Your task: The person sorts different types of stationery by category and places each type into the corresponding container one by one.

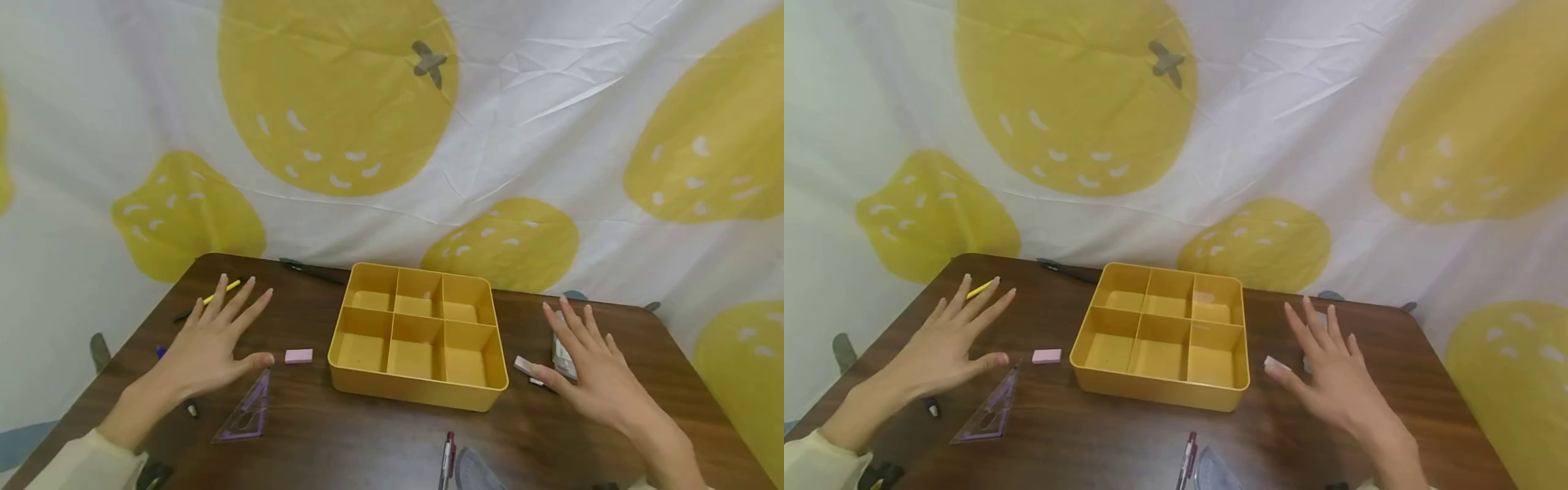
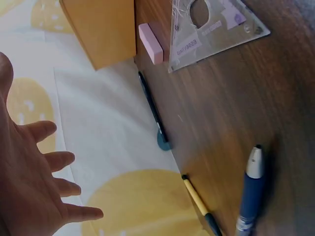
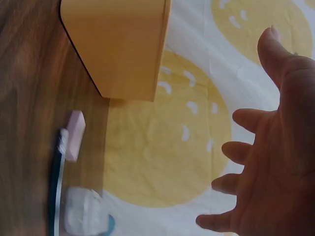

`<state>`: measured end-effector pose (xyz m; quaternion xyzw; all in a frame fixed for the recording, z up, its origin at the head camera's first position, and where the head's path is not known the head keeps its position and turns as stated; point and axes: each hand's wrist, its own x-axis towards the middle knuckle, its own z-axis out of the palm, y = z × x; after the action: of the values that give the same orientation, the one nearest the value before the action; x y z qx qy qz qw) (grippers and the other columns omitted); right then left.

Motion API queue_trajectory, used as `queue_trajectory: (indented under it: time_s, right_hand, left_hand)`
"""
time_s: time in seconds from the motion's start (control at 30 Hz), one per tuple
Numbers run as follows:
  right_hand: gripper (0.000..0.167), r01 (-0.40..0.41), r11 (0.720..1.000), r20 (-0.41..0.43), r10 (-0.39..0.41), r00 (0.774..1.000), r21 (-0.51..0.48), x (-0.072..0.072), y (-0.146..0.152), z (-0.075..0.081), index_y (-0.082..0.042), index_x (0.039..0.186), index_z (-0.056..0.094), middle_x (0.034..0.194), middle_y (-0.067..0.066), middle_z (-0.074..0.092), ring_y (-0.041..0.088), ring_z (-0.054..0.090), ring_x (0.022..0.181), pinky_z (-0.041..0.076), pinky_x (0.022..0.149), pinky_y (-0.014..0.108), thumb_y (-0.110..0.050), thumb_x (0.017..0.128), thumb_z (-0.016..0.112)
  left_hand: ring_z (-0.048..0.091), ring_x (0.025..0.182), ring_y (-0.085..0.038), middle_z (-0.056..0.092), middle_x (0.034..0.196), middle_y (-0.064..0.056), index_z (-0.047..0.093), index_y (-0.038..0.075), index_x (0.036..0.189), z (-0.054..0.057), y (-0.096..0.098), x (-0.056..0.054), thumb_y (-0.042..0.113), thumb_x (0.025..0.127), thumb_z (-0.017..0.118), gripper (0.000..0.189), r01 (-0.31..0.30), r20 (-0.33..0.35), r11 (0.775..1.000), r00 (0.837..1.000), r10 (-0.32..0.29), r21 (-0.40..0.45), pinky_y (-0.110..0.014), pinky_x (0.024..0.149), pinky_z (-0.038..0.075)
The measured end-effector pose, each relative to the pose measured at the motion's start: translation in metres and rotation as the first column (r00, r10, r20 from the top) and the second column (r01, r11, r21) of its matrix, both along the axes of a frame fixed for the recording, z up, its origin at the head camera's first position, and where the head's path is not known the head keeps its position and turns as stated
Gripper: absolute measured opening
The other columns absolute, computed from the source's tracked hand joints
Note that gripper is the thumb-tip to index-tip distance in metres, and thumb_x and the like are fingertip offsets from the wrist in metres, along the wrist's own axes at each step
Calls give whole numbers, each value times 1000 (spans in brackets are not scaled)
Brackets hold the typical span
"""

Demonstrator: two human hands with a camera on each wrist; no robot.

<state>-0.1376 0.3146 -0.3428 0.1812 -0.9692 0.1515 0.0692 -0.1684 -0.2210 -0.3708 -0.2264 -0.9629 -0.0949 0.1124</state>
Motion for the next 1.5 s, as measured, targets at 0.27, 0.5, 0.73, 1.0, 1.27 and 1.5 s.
queue_trajectory:
  time_s: [0.27, 0.5, 0.73, 1.0, 1.27, 1.5]
  right_hand:
    - [80, -56, 988, 17, 59, 998, -146, -11, -9, -19, -27, 155, 10, 160, 0, -1, 37, -6, 142, 9, 94, 79, -34, 94, 61]
    - [78, -141, 953, 44, 158, 986, -269, -23, -14, -36, -24, 154, 16, 159, 4, 4, 44, -1, 141, 15, 96, 76, -25, 93, 64]
    - [72, -159, 938, 45, 182, 982, -307, -35, -23, -51, -25, 154, 18, 159, 3, 7, 42, 12, 140, 35, 96, 63, -25, 96, 60]
    - [67, -170, 921, 20, 189, 982, -351, -45, -35, -68, -20, 153, 25, 158, 10, 15, 44, 27, 135, 42, 87, 65, -25, 96, 60]
    - [60, -245, 894, -49, 245, 968, -375, -50, -37, -77, -20, 150, 32, 157, 7, 22, 32, 24, 140, 27, 109, 47, -13, 96, 58]
    - [50, -288, 863, -47, 296, 954, -414, -52, -34, -77, -15, 148, 37, 157, 3, 22, 28, 22, 141, 17, 109, 17, -8, 100, 48]
  left_hand:
    - [-9, 141, -42, 5, 159, -10, 8, 25, 155, -3, -25, 5, 59, 90, 54, 87, -110, -6, 990, 994, 110, 89, -76, 96, 18]
    - [7, 136, -54, 12, 156, -22, 13, 15, 155, -7, -48, 6, 52, 94, 53, 82, -218, 24, 962, 976, 217, 163, -81, 83, 22]
    - [26, 120, -65, 28, 141, -39, 27, -5, 147, -17, -71, 4, 44, 97, 52, 74, -306, 48, 902, 951, 306, 304, -79, 84, 24]
    - [36, 110, -63, 38, 124, -46, 37, -17, 134, -32, -87, 8, 43, 98, 50, 72, -462, 124, 820, 885, 448, 337, -71, 86, 31]
    - [46, 99, -60, 47, 113, -45, 42, -20, 123, -42, -100, 5, 35, 99, 49, 61, -654, 266, 662, 755, 600, 366, -63, 81, 40]
    - [45, 104, -59, 49, 116, -42, 38, -22, 125, -46, -108, 0, 35, 97, 51, 65, -720, 374, 612, 693, 616, 326, -61, 87, 39]
